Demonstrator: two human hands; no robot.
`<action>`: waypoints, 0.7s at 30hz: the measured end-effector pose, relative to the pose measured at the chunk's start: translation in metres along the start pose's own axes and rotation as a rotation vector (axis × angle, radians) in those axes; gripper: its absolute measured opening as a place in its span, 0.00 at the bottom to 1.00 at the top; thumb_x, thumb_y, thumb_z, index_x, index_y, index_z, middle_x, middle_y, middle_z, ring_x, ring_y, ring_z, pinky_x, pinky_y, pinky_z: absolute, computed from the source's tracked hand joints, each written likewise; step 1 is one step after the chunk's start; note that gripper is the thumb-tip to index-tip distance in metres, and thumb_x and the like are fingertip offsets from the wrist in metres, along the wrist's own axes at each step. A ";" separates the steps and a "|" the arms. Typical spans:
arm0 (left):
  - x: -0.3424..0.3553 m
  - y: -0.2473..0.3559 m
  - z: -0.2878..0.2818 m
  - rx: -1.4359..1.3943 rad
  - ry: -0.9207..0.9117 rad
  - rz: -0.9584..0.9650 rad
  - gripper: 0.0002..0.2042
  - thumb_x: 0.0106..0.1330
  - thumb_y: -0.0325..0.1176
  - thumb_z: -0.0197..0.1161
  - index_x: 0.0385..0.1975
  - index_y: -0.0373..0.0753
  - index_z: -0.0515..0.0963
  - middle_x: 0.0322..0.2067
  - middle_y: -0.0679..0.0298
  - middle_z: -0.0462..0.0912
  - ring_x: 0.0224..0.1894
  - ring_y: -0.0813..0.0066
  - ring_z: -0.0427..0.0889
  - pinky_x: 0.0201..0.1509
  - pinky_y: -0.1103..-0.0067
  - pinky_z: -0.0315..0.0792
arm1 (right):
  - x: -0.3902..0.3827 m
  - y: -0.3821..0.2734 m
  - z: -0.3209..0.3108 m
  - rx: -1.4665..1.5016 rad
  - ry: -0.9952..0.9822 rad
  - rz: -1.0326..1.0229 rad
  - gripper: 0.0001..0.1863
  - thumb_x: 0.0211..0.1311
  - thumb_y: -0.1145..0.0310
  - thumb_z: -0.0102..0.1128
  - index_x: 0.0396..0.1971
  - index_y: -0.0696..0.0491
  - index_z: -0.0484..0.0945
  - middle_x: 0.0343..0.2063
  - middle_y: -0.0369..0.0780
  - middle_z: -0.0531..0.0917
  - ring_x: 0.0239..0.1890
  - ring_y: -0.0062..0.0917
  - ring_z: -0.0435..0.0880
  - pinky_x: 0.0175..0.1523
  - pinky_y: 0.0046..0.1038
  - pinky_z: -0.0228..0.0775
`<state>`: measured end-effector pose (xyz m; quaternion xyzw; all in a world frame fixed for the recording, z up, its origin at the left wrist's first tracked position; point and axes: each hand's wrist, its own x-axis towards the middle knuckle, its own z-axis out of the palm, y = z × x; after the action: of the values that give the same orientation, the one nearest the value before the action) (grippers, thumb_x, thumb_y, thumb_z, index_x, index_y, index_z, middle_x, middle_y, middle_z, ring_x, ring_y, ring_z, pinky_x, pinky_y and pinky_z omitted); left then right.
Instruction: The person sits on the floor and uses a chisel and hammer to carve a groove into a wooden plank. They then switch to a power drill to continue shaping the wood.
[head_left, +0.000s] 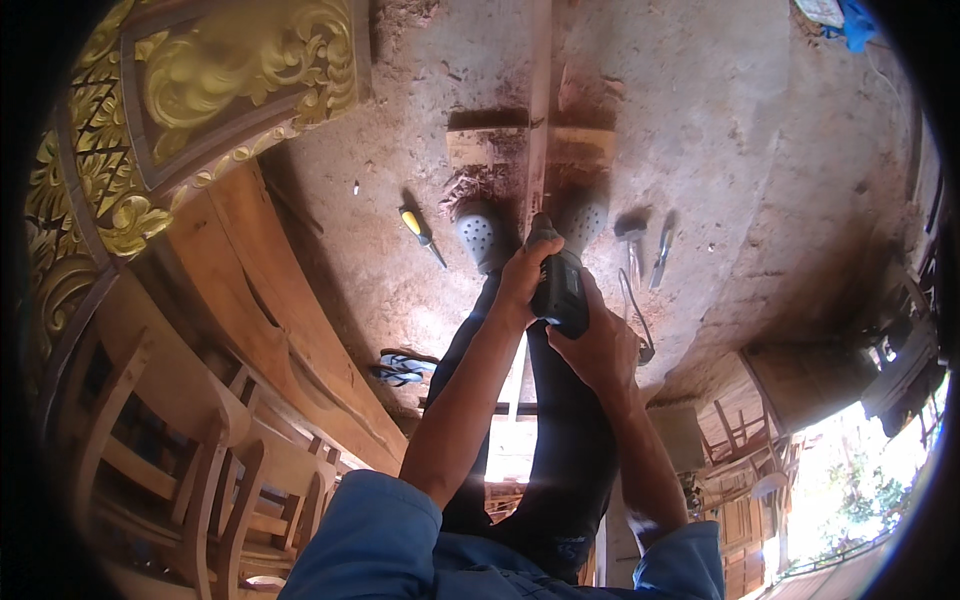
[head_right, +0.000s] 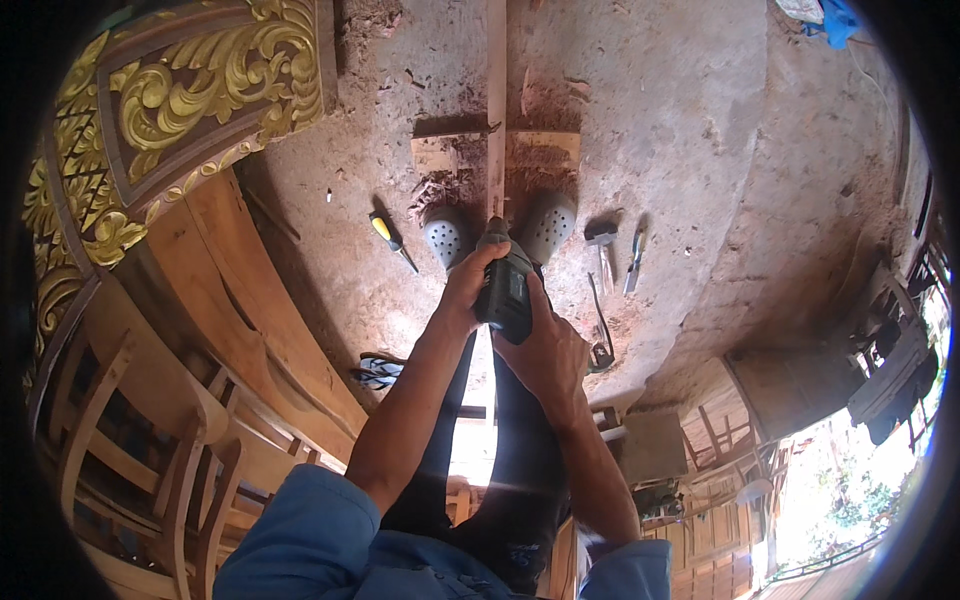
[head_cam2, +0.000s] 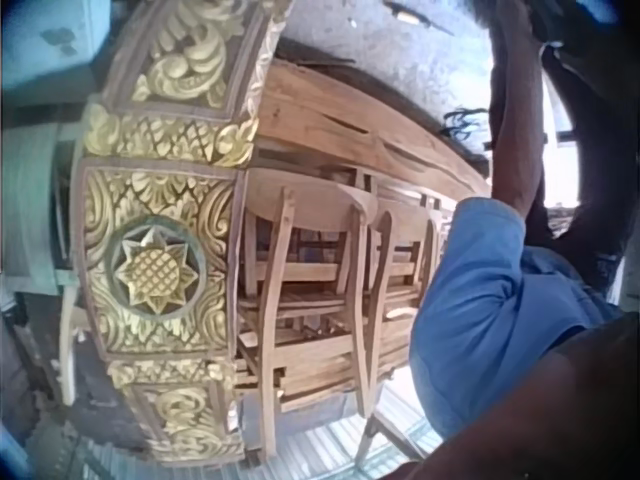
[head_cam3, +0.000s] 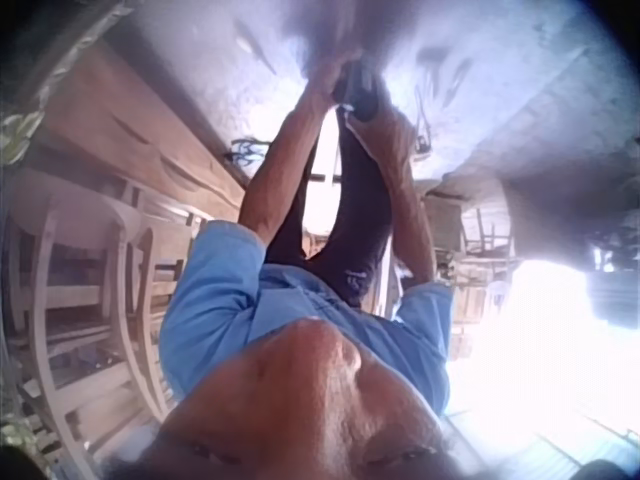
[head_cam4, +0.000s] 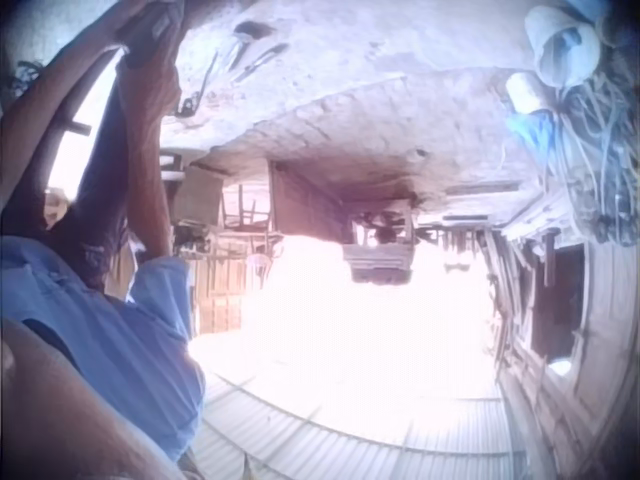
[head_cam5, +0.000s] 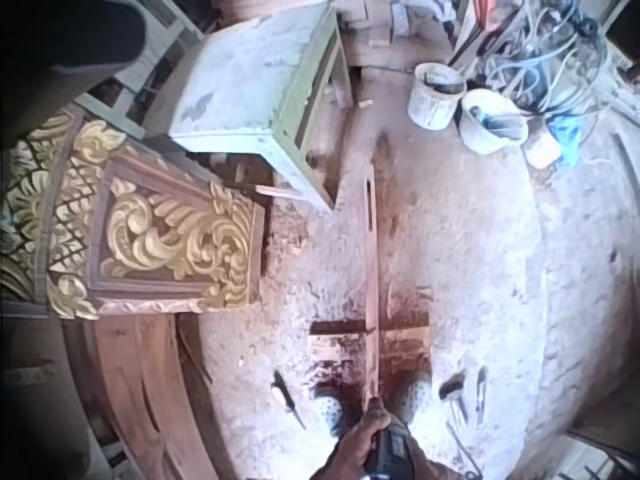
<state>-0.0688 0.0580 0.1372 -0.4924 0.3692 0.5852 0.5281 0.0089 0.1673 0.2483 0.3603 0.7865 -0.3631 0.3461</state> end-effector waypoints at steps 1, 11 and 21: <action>0.002 0.001 0.000 0.006 0.001 -0.004 0.13 0.63 0.37 0.72 0.43 0.40 0.79 0.29 0.66 0.81 0.27 0.76 0.83 0.32 0.78 0.78 | 0.001 0.000 0.001 0.005 0.013 -0.003 0.49 0.50 0.53 0.75 0.73 0.46 0.64 0.32 0.50 0.89 0.32 0.47 0.90 0.39 0.46 0.83; 0.011 0.003 -0.005 0.001 -0.004 -0.022 0.13 0.64 0.36 0.71 0.43 0.39 0.79 0.30 0.66 0.82 0.26 0.75 0.84 0.31 0.78 0.79 | 0.009 -0.003 0.004 0.037 -0.051 0.094 0.51 0.47 0.55 0.78 0.74 0.43 0.64 0.35 0.50 0.89 0.38 0.49 0.90 0.45 0.47 0.82; 0.018 0.003 -0.008 -0.020 -0.004 -0.013 0.14 0.64 0.36 0.71 0.45 0.39 0.78 0.31 0.66 0.82 0.27 0.76 0.83 0.31 0.78 0.78 | 0.014 -0.002 0.006 0.025 -0.062 0.098 0.51 0.47 0.55 0.78 0.74 0.42 0.64 0.37 0.50 0.90 0.39 0.48 0.90 0.45 0.45 0.82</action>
<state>-0.0691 0.0542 0.1179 -0.4987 0.3590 0.5865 0.5276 0.0022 0.1657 0.2348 0.3910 0.7523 -0.3665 0.3832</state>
